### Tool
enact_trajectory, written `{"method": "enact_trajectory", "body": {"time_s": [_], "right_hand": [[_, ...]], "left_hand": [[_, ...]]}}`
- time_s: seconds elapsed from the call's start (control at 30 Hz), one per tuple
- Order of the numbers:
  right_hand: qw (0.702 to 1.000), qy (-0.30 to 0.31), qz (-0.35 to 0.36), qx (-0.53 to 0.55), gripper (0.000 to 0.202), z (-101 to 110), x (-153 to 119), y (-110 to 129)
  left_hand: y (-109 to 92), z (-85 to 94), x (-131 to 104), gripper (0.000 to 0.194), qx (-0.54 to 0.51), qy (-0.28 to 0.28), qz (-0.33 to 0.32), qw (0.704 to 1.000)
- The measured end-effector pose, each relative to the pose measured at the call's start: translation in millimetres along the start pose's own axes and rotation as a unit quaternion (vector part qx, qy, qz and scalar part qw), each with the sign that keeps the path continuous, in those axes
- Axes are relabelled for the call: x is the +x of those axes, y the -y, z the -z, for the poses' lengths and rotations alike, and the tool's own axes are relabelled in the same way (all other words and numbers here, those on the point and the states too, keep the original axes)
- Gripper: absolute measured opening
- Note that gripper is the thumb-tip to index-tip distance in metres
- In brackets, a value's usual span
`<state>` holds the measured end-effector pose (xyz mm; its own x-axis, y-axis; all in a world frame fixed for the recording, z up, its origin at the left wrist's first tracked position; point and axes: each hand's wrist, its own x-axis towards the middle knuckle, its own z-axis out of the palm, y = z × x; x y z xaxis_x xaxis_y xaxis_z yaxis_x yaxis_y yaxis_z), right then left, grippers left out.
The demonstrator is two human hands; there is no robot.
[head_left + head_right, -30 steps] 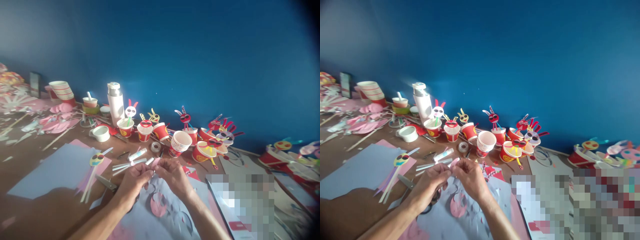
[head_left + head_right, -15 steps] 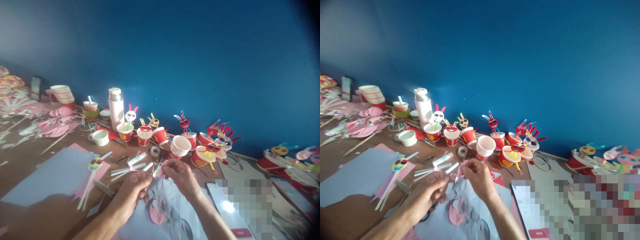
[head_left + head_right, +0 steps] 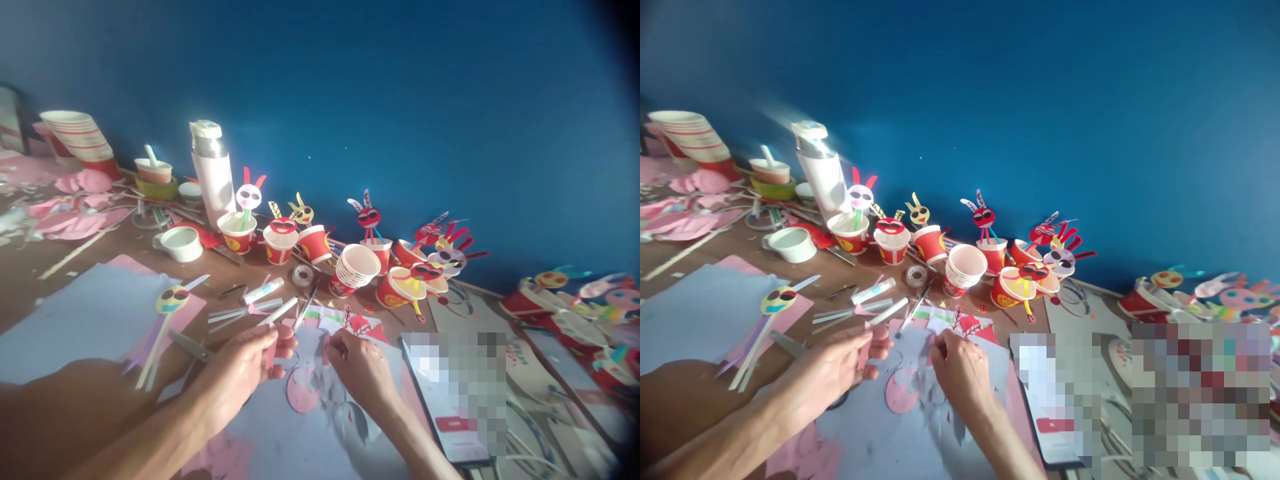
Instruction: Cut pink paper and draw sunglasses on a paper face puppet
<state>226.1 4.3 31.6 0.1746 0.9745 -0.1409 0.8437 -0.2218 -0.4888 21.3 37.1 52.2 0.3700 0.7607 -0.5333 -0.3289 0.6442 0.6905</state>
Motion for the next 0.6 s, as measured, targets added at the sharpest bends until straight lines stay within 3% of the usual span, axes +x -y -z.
{"method": "enact_trajectory", "body": {"time_s": [0.17, 0.33, 0.47, 0.6], "right_hand": [[0.997, -0.008, -0.011, -0.076, 0.01, -2, 1, -4], [0.996, -0.023, 0.015, -0.081, 0.014, 12, -9, 1], [0.993, 0.002, 0.081, 0.088, 0.022, 17, -21, 18], [0.961, 0.078, 0.035, 0.264, 0.017, 11, -27, 37]], "left_hand": [[4, 9.8, 5, 0.022, 0.122, -0.027, -0.071, 0.99], [4, 1.6, 11, 0.026, 0.129, -0.025, -0.075, 0.988], [6, -15.1, 12, 0.023, 0.087, -0.002, -0.065, 0.994], [8, -29.9, 7, 0.028, 0.067, 0.003, -0.09, 0.994]]}}
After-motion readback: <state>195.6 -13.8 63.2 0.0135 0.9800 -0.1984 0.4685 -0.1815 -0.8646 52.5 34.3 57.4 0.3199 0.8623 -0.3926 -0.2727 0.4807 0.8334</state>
